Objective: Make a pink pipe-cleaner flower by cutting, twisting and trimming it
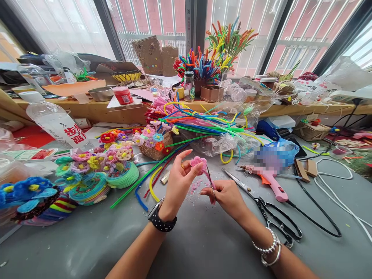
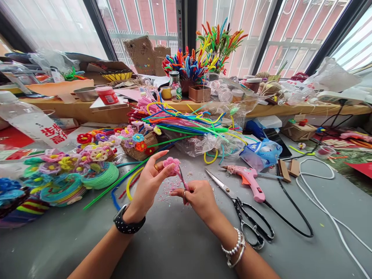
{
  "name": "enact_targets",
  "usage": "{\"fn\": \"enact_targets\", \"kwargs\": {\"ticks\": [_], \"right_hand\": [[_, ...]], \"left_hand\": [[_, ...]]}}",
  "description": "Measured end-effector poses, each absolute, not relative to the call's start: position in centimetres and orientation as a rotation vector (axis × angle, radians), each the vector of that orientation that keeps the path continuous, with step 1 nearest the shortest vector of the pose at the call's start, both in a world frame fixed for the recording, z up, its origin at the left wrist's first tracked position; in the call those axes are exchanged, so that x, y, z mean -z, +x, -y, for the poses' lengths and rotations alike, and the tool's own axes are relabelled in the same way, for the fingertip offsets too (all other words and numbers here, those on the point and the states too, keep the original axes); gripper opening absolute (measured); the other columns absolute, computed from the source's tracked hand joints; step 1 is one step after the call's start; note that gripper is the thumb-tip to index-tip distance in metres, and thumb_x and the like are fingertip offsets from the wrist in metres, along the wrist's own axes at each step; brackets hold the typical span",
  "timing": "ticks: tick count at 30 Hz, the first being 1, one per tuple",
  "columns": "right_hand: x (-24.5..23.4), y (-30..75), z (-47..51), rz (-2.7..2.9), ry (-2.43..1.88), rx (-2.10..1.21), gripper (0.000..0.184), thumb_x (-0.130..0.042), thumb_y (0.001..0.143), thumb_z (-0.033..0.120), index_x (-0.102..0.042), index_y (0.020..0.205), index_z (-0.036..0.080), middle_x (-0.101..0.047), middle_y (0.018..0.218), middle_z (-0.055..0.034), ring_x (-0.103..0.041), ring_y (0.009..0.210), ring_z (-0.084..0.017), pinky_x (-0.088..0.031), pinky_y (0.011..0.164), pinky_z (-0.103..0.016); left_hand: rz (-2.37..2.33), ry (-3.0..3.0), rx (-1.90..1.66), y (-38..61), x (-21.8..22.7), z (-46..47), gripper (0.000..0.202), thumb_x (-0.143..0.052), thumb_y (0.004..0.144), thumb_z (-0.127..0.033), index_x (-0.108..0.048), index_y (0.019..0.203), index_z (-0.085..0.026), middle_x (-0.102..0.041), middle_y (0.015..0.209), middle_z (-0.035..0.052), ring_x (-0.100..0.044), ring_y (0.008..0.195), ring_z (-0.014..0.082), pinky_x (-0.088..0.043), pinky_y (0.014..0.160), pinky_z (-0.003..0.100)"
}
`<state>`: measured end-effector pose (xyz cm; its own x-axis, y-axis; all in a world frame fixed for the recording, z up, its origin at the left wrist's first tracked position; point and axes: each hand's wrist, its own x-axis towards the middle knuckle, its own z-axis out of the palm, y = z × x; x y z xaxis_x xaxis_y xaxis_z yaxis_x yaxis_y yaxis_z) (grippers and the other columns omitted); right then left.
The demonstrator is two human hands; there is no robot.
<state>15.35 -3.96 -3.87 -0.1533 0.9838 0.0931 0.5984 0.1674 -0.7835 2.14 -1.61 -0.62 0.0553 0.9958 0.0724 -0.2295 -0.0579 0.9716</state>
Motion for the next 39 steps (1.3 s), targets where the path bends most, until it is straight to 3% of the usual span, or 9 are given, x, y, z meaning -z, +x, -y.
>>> {"fn": "enact_targets", "kwargs": {"ticks": [3, 8, 12, 15, 22, 30, 39], "right_hand": [[3.91, 15.36, 3.94, 1.84, -1.475, -0.821, 0.06, -0.04, 0.07, 0.066, -0.052, 0.038, 0.017, -0.053, 0.042, -0.0008, -0.047, 0.044, -0.01, -0.035, 0.048, -0.022], [3.94, 15.44, 3.93, 1.901, -1.414, -0.958, 0.061, -0.037, 0.069, 0.069, -0.055, 0.046, 0.015, -0.055, 0.046, -0.0012, -0.047, 0.044, -0.01, -0.034, 0.047, -0.022], [3.75, 15.64, 3.94, 1.948, -1.313, -0.954, 0.071, -0.024, 0.063, 0.078, -0.056, 0.057, 0.015, -0.052, 0.055, -0.0014, -0.045, 0.051, -0.012, -0.033, 0.047, -0.022], [3.55, 15.83, 4.01, 1.948, -1.228, -0.928, 0.071, -0.018, 0.067, 0.076, -0.056, 0.068, 0.016, -0.053, 0.063, -0.0016, -0.046, 0.058, -0.013, -0.035, 0.051, -0.023], [3.57, 15.9, 4.15, 2.082, -1.412, -0.598, 0.064, -0.029, 0.065, 0.075, -0.055, 0.058, 0.017, -0.048, 0.062, -0.0009, -0.043, 0.054, -0.012, -0.033, 0.053, -0.024], [4.04, 15.77, 4.01, 2.096, -1.488, -0.616, 0.055, -0.039, 0.069, 0.067, -0.059, 0.061, 0.016, -0.052, 0.062, -0.0013, -0.046, 0.054, -0.012, -0.033, 0.053, -0.024], [3.94, 15.7, 4.07, 2.066, -1.517, -0.631, 0.054, -0.04, 0.07, 0.066, -0.054, 0.055, 0.016, -0.048, 0.059, -0.0004, -0.044, 0.053, -0.012, -0.032, 0.052, -0.024]], "left_hand": [[-0.954, 1.038, -1.303, 2.18, 0.7, 1.57, 0.044, -0.066, 0.065, -0.025, -0.044, 0.103, -0.016, -0.061, 0.081, 0.0011, -0.061, 0.072, 0.0123, -0.05, 0.068, 0.027], [-0.952, 1.04, -1.329, 1.88, 0.94, 1.36, 0.042, -0.067, 0.064, -0.023, -0.043, 0.098, -0.016, -0.06, 0.072, -0.0022, -0.062, 0.07, 0.013, -0.051, 0.068, 0.028], [-0.959, 1.1, -1.378, 1.78, 0.98, 1.3, 0.041, -0.066, 0.064, -0.022, -0.043, 0.097, -0.017, -0.059, 0.071, -0.0024, -0.061, 0.069, 0.0127, -0.05, 0.064, 0.025], [-0.962, 1.116, -1.398, 1.8, 0.97, 1.33, 0.039, -0.065, 0.065, -0.023, -0.043, 0.097, -0.017, -0.058, 0.07, -0.0032, -0.06, 0.066, 0.0109, -0.049, 0.061, 0.022], [-1.006, 1.178, -1.388, 1.99, 0.98, 1.57, 0.039, -0.065, 0.065, -0.024, -0.042, 0.097, -0.017, -0.057, 0.067, -0.0037, -0.06, 0.065, 0.0119, -0.049, 0.063, 0.024], [-1.003, 1.194, -1.369, 1.96, 1.21, 1.6, 0.039, -0.065, 0.066, -0.025, -0.042, 0.097, -0.018, -0.056, 0.066, -0.0041, -0.06, 0.064, 0.0113, -0.049, 0.062, 0.023], [-0.992, 1.182, -1.353, 2.03, 1.19, 1.57, 0.038, -0.063, 0.069, -0.024, -0.04, 0.098, -0.017, -0.056, 0.066, -0.0038, -0.06, 0.064, 0.0115, -0.05, 0.061, 0.024]]}}
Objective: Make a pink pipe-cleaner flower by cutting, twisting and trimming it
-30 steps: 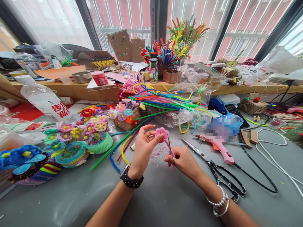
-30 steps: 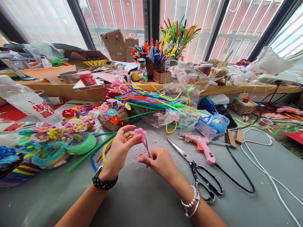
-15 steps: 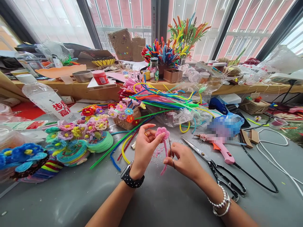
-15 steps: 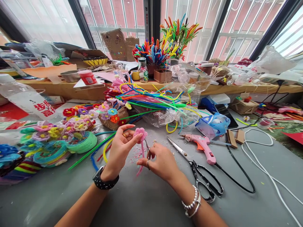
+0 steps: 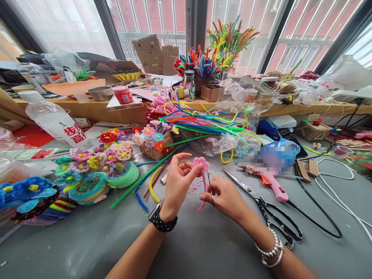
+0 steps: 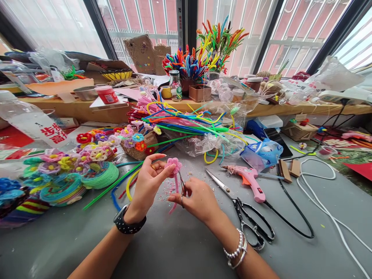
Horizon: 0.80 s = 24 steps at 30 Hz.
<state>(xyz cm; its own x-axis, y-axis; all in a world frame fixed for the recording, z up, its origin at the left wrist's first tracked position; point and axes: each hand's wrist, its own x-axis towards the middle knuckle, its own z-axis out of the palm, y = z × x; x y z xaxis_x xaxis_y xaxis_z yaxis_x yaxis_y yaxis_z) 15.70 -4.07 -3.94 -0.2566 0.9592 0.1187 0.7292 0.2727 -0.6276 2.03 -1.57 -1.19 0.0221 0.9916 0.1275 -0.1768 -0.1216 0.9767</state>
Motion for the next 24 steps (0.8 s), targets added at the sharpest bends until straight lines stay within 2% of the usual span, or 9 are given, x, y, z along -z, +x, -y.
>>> {"fn": "enact_targets", "kwargs": {"ticks": [12, 18, 24], "right_hand": [[3.98, 15.76, 3.84, 2.06, -1.517, -0.705, 0.058, -0.038, 0.069, 0.068, -0.054, 0.053, 0.015, -0.049, 0.055, -0.0004, -0.042, 0.051, -0.011, -0.029, 0.049, -0.023], [3.93, 15.65, 3.93, 2.069, -1.506, -0.709, 0.06, -0.037, 0.068, 0.069, -0.043, 0.042, 0.016, -0.041, 0.046, 0.0023, -0.033, 0.045, -0.008, -0.022, 0.044, -0.023], [4.15, 15.7, 3.97, 2.044, -1.514, -0.759, 0.06, -0.04, 0.067, 0.069, -0.042, 0.041, 0.016, -0.042, 0.045, 0.002, -0.033, 0.044, -0.008, -0.022, 0.044, -0.023]], "left_hand": [[-1.037, 1.202, -1.375, 2.21, 1.35, 1.49, 0.036, -0.061, 0.07, -0.025, -0.039, 0.097, -0.017, -0.053, 0.064, -0.0054, -0.06, 0.06, 0.0106, -0.051, 0.059, 0.023], [-1.034, 1.212, -1.386, 2.32, 1.69, 1.45, 0.038, -0.062, 0.07, -0.026, -0.038, 0.098, -0.018, -0.052, 0.063, -0.0065, -0.06, 0.06, 0.0104, -0.05, 0.059, 0.022], [-1.036, 1.21, -1.39, 2.33, 1.84, 1.38, 0.037, -0.061, 0.07, -0.026, -0.038, 0.098, -0.018, -0.051, 0.064, -0.0062, -0.061, 0.062, 0.0113, -0.05, 0.059, 0.023]]}}
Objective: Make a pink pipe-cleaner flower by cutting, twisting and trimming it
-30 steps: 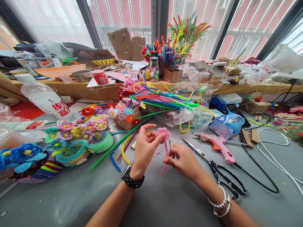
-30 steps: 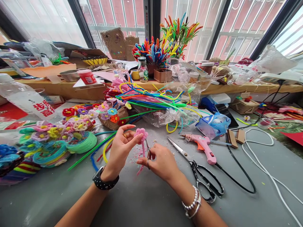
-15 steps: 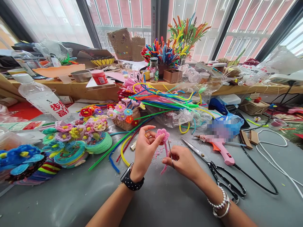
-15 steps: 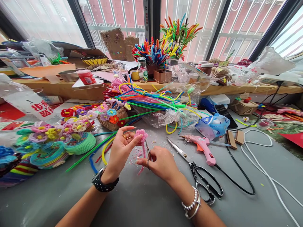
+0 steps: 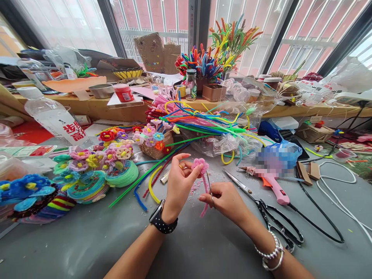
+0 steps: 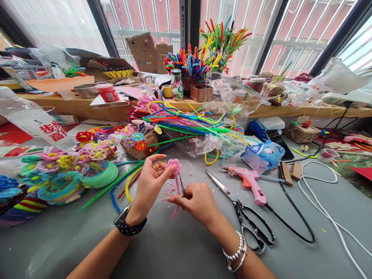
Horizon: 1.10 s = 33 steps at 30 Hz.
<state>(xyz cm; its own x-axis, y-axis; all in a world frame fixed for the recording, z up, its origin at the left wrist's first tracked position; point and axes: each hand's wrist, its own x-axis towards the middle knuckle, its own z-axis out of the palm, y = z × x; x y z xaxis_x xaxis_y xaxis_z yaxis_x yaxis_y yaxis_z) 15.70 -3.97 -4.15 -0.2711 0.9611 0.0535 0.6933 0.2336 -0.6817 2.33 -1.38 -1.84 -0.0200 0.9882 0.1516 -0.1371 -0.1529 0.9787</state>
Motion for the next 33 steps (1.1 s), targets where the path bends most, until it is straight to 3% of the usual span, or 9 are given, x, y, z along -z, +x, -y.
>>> {"fn": "enact_targets", "kwargs": {"ticks": [9, 19, 23, 33], "right_hand": [[4.16, 15.78, 3.82, 2.058, -1.572, -0.637, 0.06, -0.043, 0.063, 0.071, -0.029, 0.04, 0.017, -0.032, 0.042, 0.0045, -0.025, 0.045, -0.008, -0.017, 0.043, -0.023], [3.91, 15.76, 3.84, 1.929, -1.529, -0.744, 0.065, -0.031, 0.065, 0.075, -0.039, 0.037, 0.017, -0.043, 0.04, 0.0007, -0.036, 0.041, -0.009, -0.026, 0.045, -0.023], [3.79, 15.93, 3.84, 1.915, -1.446, -0.771, 0.068, -0.023, 0.066, 0.077, -0.045, 0.044, 0.016, -0.048, 0.048, -0.0012, -0.041, 0.047, -0.011, -0.03, 0.048, -0.023], [4.1, 15.8, 3.82, 2.026, -1.397, -0.884, 0.075, -0.013, 0.061, 0.081, -0.047, 0.051, 0.015, -0.046, 0.052, -0.0004, -0.038, 0.049, -0.011, -0.027, 0.046, -0.022]], "left_hand": [[-1.034, 1.213, -1.42, 2.42, 1.8, 1.48, 0.037, -0.062, 0.07, -0.024, -0.038, 0.097, -0.019, -0.049, 0.064, -0.0071, -0.059, 0.059, 0.0091, -0.051, 0.059, 0.021], [-1.011, 1.208, -1.409, 2.46, 1.79, 1.57, 0.035, -0.061, 0.07, -0.024, -0.039, 0.097, -0.019, -0.048, 0.065, -0.0066, -0.059, 0.063, 0.0106, -0.052, 0.061, 0.026], [-1.019, 1.222, -1.435, 2.43, 1.72, 1.6, 0.035, -0.061, 0.07, -0.025, -0.039, 0.097, -0.02, -0.051, 0.068, -0.005, -0.059, 0.066, 0.0119, -0.05, 0.06, 0.024], [-1.072, 1.27, -1.391, 2.57, 1.71, 2.0, 0.033, -0.062, 0.069, -0.028, -0.041, 0.094, -0.021, -0.049, 0.064, -0.0065, -0.054, 0.062, 0.0087, -0.043, 0.057, 0.019]]}}
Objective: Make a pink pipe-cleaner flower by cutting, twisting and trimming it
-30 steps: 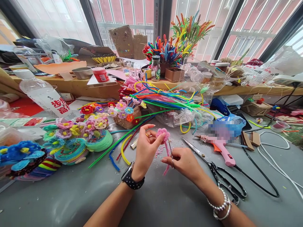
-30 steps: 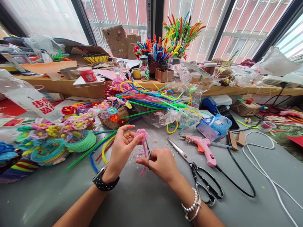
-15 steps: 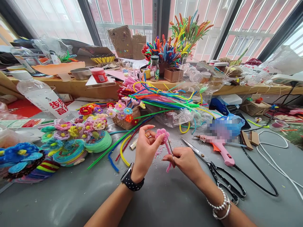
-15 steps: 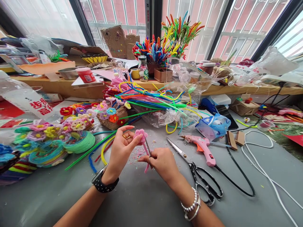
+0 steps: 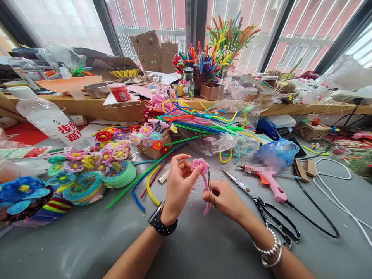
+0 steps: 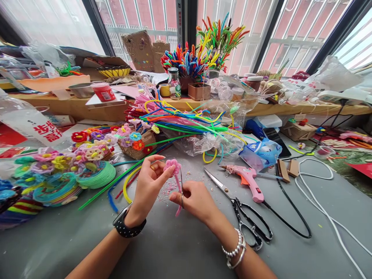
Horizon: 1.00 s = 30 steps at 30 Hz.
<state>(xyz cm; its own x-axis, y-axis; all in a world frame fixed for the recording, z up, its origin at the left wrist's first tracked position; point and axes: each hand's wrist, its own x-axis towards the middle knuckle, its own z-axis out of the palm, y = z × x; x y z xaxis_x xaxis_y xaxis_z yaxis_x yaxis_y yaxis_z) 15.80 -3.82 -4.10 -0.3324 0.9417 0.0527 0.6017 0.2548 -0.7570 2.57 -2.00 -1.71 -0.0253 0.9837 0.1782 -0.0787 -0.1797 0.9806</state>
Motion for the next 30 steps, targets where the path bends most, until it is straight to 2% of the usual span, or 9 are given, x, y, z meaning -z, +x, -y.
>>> {"fn": "enact_targets", "kwargs": {"ticks": [4, 11, 20, 30], "right_hand": [[3.82, 15.75, 3.87, 1.984, -1.41, -0.892, 0.075, -0.016, 0.062, 0.08, -0.051, 0.05, 0.015, -0.049, 0.051, -0.0018, -0.043, 0.049, -0.012, -0.03, 0.047, -0.022], [3.89, 15.67, 3.9, 1.925, -1.435, -0.867, 0.072, -0.023, 0.066, 0.076, -0.055, 0.045, 0.015, -0.051, 0.043, -0.0012, -0.046, 0.044, -0.011, -0.031, 0.046, -0.021], [3.91, 15.48, 3.94, 1.831, -1.469, -0.9, 0.067, -0.032, 0.067, 0.073, -0.053, 0.039, 0.016, -0.053, 0.039, -0.0015, -0.048, 0.041, -0.01, -0.036, 0.049, -0.021], [3.9, 15.72, 3.96, 1.843, -1.428, -0.997, 0.062, -0.038, 0.068, 0.069, -0.059, 0.046, 0.015, -0.054, 0.043, -0.0007, -0.05, 0.04, -0.01, -0.036, 0.044, -0.02]], "left_hand": [[-1.062, 1.264, -1.383, 2.85, 1.61, 2.08, 0.033, -0.062, 0.069, -0.027, -0.041, 0.093, -0.02, -0.047, 0.063, -0.0072, -0.05, 0.056, 0.0068, -0.041, 0.054, 0.017], [-1.052, 1.248, -1.385, 2.93, 1.68, 2.07, 0.033, -0.062, 0.068, -0.028, -0.041, 0.093, -0.02, -0.046, 0.062, -0.0073, -0.052, 0.057, 0.0074, -0.043, 0.057, 0.019], [-1.035, 1.221, -1.38, 2.8, 1.75, 2.08, 0.032, -0.06, 0.071, -0.027, -0.039, 0.095, -0.02, -0.053, 0.071, -0.0039, -0.059, 0.069, 0.0107, -0.046, 0.062, 0.021], [-0.964, 1.195, -1.395, 2.62, 1.3, 1.92, 0.04, -0.061, 0.069, -0.021, -0.036, 0.1, -0.019, -0.058, 0.076, -0.0014, -0.061, 0.072, 0.0124, -0.048, 0.064, 0.023]]}}
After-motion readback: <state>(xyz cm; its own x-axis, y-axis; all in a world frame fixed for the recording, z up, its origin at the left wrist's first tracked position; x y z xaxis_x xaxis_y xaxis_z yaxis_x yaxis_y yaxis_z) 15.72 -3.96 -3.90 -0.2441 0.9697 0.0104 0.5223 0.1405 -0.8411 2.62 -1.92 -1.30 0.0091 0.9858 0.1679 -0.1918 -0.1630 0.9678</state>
